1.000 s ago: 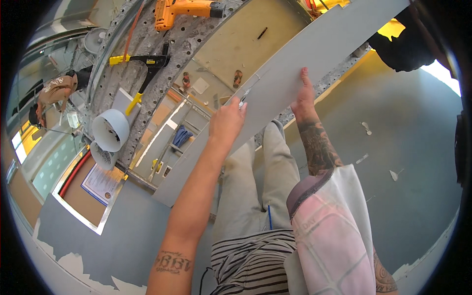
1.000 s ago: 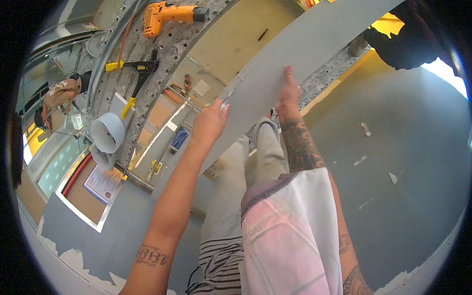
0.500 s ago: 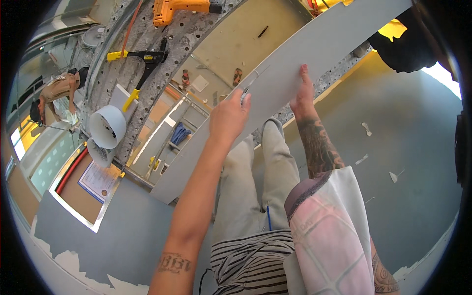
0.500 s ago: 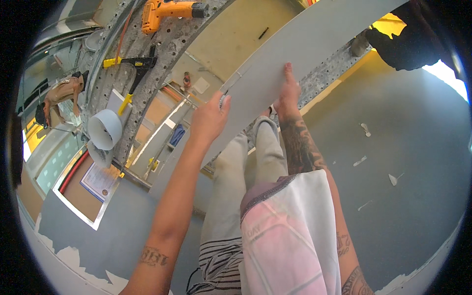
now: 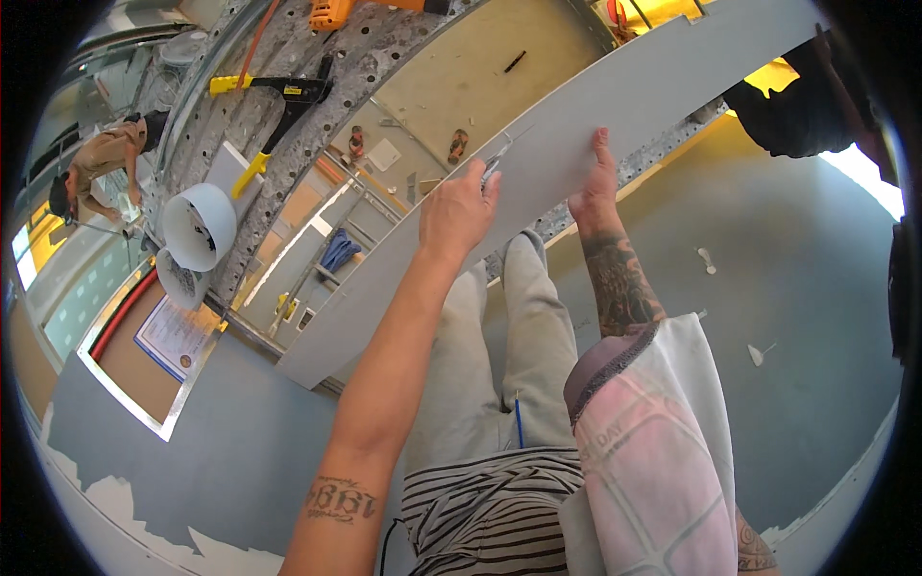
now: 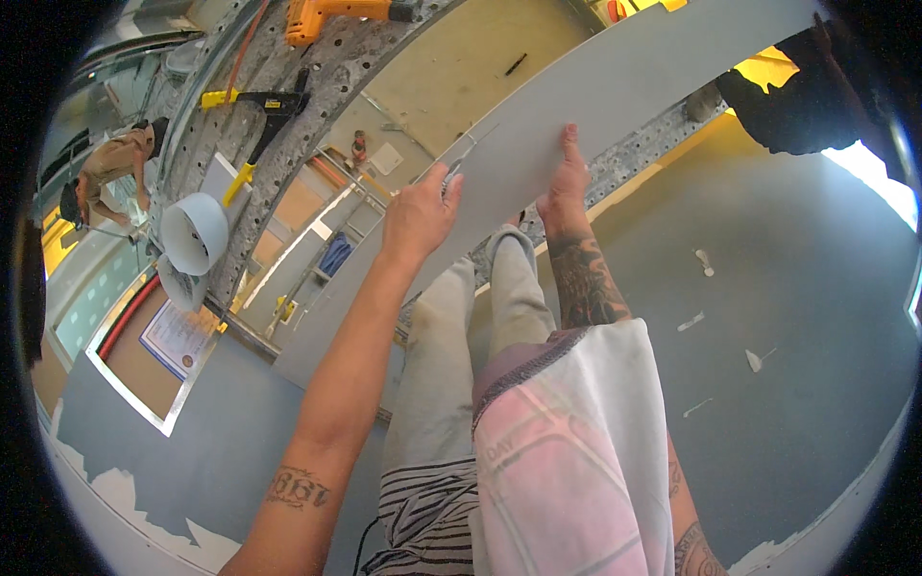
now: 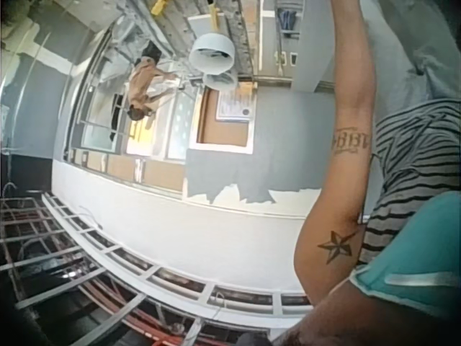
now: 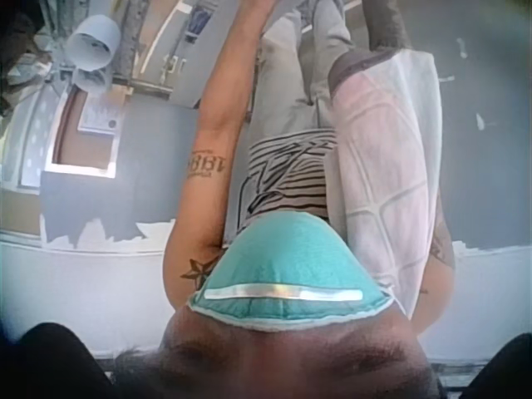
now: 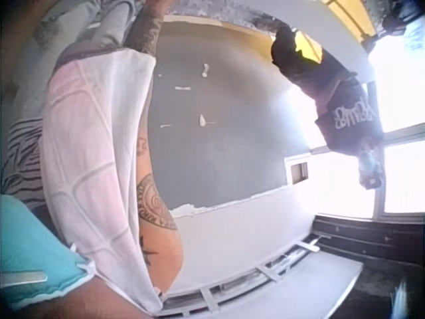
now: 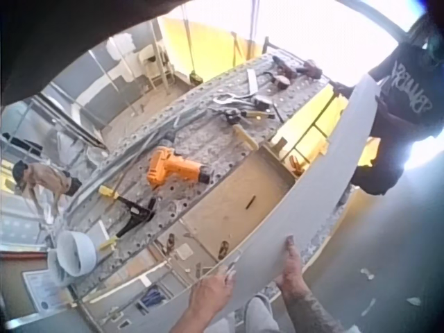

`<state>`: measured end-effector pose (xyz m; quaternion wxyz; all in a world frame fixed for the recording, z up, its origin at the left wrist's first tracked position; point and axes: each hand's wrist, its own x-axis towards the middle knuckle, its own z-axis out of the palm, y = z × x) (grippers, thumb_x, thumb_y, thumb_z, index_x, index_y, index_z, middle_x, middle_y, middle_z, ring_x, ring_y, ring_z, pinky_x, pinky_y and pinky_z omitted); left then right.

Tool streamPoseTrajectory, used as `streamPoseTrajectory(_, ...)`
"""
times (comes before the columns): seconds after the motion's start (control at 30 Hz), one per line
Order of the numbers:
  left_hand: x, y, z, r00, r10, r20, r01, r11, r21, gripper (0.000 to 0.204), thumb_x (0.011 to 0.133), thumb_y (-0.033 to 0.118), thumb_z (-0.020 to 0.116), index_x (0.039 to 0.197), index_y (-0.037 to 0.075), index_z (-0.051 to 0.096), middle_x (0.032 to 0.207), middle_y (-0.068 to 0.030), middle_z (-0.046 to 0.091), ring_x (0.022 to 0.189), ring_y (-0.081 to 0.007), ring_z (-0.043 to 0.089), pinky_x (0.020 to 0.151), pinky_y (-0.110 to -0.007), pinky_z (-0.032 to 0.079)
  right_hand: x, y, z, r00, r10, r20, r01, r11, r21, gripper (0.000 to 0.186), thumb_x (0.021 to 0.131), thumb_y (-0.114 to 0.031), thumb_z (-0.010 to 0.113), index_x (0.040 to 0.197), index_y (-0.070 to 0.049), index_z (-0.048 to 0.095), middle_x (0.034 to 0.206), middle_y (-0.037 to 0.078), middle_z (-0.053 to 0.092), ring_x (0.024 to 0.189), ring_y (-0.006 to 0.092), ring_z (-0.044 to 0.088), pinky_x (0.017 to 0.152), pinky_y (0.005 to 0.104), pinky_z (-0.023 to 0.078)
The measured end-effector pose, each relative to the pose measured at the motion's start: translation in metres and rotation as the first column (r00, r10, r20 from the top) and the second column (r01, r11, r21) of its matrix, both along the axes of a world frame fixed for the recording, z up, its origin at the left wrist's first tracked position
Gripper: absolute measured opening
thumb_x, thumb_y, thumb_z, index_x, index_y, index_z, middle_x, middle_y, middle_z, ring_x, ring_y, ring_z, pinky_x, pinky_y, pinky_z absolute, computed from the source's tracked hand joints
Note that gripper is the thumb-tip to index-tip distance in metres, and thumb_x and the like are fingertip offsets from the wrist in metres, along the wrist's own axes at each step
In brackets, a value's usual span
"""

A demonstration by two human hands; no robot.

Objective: The person measures a long white board with a tape measure, marks it with a pencil, and uses a utility knife to cut several notches into the edge of the board while another person assists by holding the material.

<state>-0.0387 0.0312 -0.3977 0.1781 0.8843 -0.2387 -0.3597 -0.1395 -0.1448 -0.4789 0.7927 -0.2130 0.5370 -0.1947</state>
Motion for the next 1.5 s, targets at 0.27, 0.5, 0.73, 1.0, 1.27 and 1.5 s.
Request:
streamPoseTrajectory(0.27,-0.005,0.010,-0.013,0.999,0.050,0.019,-0.047,0.988,-0.148,0.028,0.097,0.036,0.051,0.102,0.008,0.056,0.073,-0.0219,0.066,0.075,-0.0453,0.064,0.067,-0.053,0.050,0.006,0.004,0.015,0.997,0.057,-0.055,-0.058,0.998,-0.009,0.060,0.096,-0.049,0.052,0.131,0.000,0.049,0.127,0.013,0.057,0.119,0.0295,0.054,0.103,0.0416,0.043)
streamPoseTrajectory(0.5,-0.006,-0.001,-0.006,0.999,-0.010,0.050,0.011,1.000,-0.027,0.029,0.097,0.036,0.051,0.099,0.007,0.053,0.070,-0.0186,0.066,0.073,-0.0400,0.066,0.065,-0.050,0.052,0.005,0.001,0.013,0.997,0.067,-0.042,-0.067,0.998,0.006,0.061,0.096,-0.049,0.053,0.131,0.000,0.049,0.128,0.013,0.057,0.119,0.0295,0.053,0.103,0.0422,0.042)
streamPoseTrajectory(0.73,-0.002,-0.002,0.003,1.000,-0.001,0.001,0.001,0.997,0.077,0.029,0.098,0.035,0.051,0.099,0.007,0.053,0.073,-0.0193,0.067,0.077,-0.0393,0.067,0.068,-0.049,0.053,0.010,0.004,0.025,0.998,0.039,-0.047,-0.039,0.999,0.001,0.057,0.097,-0.047,0.053,0.129,0.000,0.051,0.127,0.013,0.057,0.119,0.0297,0.053,0.103,0.0425,0.042)
streamPoseTrajectory(1.0,-0.004,0.001,0.008,0.998,0.029,-0.053,-0.024,0.997,0.079,0.030,0.097,0.036,0.050,0.107,0.008,0.055,0.078,-0.0218,0.067,0.080,-0.0415,0.066,0.070,-0.051,0.052,0.007,0.000,0.019,0.999,0.014,-0.044,-0.014,1.000,-0.002,0.055,0.097,-0.045,0.054,0.129,0.000,0.051,0.127,0.013,0.057,0.119,0.0299,0.053,0.104,0.0426,0.042)
streamPoseTrajectory(1.27,-0.007,0.017,0.004,0.998,0.043,-0.055,-0.040,0.998,0.050,0.029,0.096,0.035,0.052,0.105,0.007,0.055,0.078,-0.0236,0.066,0.080,-0.0447,0.064,0.070,-0.053,0.051,0.007,0.000,0.019,0.997,0.022,-0.069,-0.021,1.000,0.007,0.057,0.097,-0.045,0.054,0.132,0.000,0.048,0.132,0.013,0.054,0.122,0.0299,0.051,0.106,0.0429,0.040)
streamPoseTrajectory(1.5,-0.006,0.028,0.000,0.999,0.025,-0.031,-0.021,0.992,0.127,0.028,0.096,0.037,0.053,0.102,0.009,0.055,0.078,-0.0240,0.066,0.079,-0.0470,0.063,0.069,-0.055,0.050,0.008,0.000,0.022,0.997,0.053,-0.051,-0.053,0.999,0.011,0.061,0.097,-0.047,0.053,0.134,0.000,0.047,0.133,0.013,0.053,0.123,0.0306,0.051,0.106,0.0431,0.040)
